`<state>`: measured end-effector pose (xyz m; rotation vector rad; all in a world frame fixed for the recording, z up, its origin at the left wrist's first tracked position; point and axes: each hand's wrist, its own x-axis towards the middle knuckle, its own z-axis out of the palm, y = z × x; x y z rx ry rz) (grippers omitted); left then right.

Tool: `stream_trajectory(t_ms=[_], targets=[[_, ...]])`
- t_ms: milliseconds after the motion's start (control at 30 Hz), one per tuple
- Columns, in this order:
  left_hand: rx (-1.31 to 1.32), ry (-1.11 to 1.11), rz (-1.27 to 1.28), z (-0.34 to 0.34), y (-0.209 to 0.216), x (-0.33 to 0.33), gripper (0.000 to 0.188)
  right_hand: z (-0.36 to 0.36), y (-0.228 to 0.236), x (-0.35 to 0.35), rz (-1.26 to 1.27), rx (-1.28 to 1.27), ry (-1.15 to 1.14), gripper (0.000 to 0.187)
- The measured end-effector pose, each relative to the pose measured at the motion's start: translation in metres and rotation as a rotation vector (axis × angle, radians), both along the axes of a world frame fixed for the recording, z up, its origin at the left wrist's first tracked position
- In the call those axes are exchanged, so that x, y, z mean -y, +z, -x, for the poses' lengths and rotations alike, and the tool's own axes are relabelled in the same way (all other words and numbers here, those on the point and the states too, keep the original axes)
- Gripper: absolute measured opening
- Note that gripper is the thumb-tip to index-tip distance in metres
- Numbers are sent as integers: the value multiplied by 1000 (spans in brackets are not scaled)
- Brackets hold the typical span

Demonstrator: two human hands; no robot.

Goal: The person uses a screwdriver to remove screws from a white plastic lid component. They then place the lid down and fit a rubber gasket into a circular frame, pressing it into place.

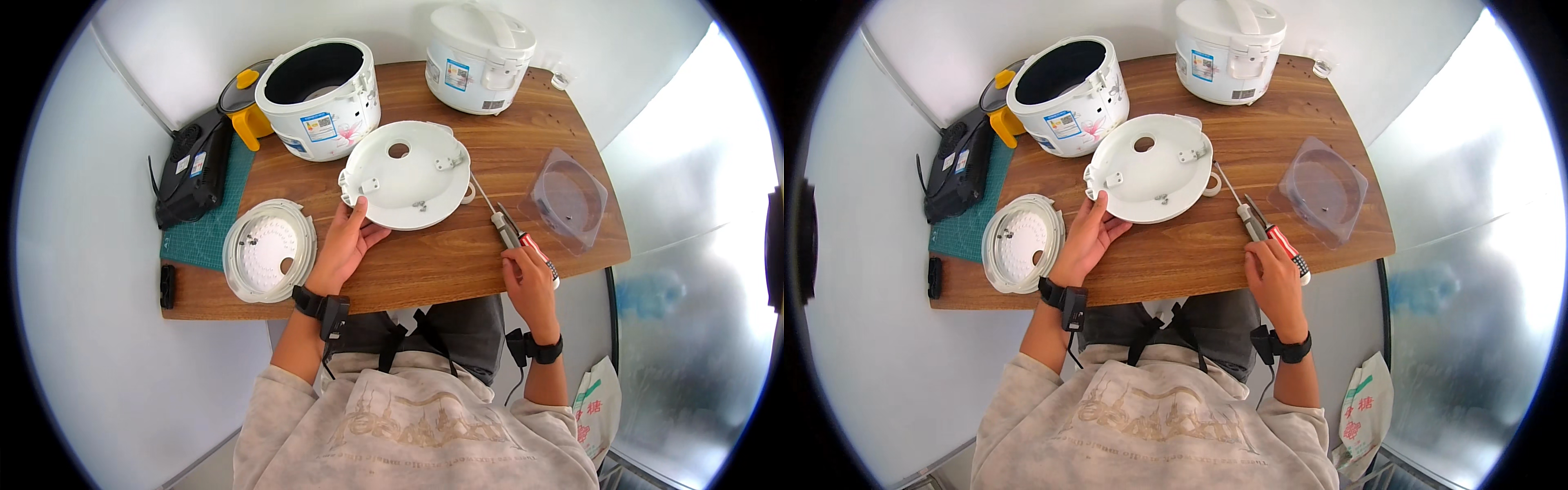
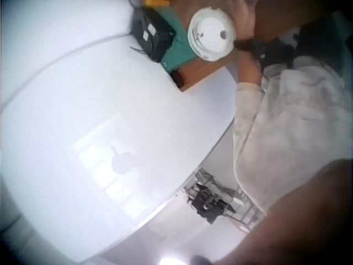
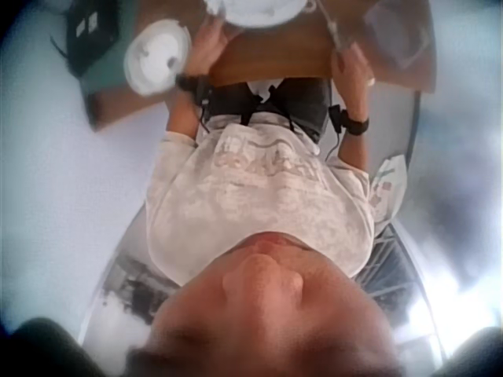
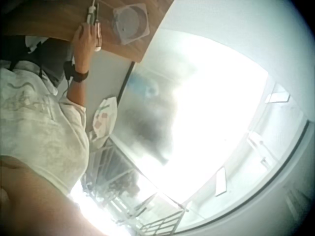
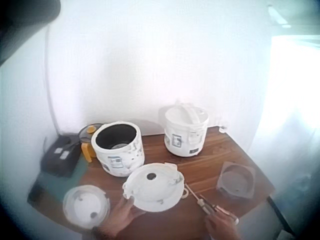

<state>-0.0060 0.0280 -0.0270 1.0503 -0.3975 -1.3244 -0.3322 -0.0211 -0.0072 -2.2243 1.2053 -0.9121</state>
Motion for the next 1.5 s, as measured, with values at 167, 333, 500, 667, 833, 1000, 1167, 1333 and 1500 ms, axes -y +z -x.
stream_trajectory(t_ms=[167,333,500,667,833,1000,1167,1333,1500], targets=[[-6,-25,17,4,-3,20,44,1,-10,-3,19,-7,-13,8],[-41,-18,31,7,-8,31,45,-3,-11,-9,38,-86,4,7],[-49,-81,42,-1,-2,22,52,-5,-17,-8,108,-114,27,6],[261,-114,-49,-14,31,-51,36,-6,-19,-7,100,-131,22,6],[637,234,-105,-89,48,-135,21,-11,-12,-13,119,-138,25,5],[1293,508,-402,-210,2,-191,27,-45,-13,-25,10,-108,200,5],[1457,324,-556,-213,-7,-177,38,-74,-4,-37,20,-57,365,8],[1477,170,-527,-209,-5,-170,40,-76,-2,-39,-8,-111,378,9],[1443,103,-445,-186,8,-164,38,-72,-4,-38,-28,-94,369,11]])
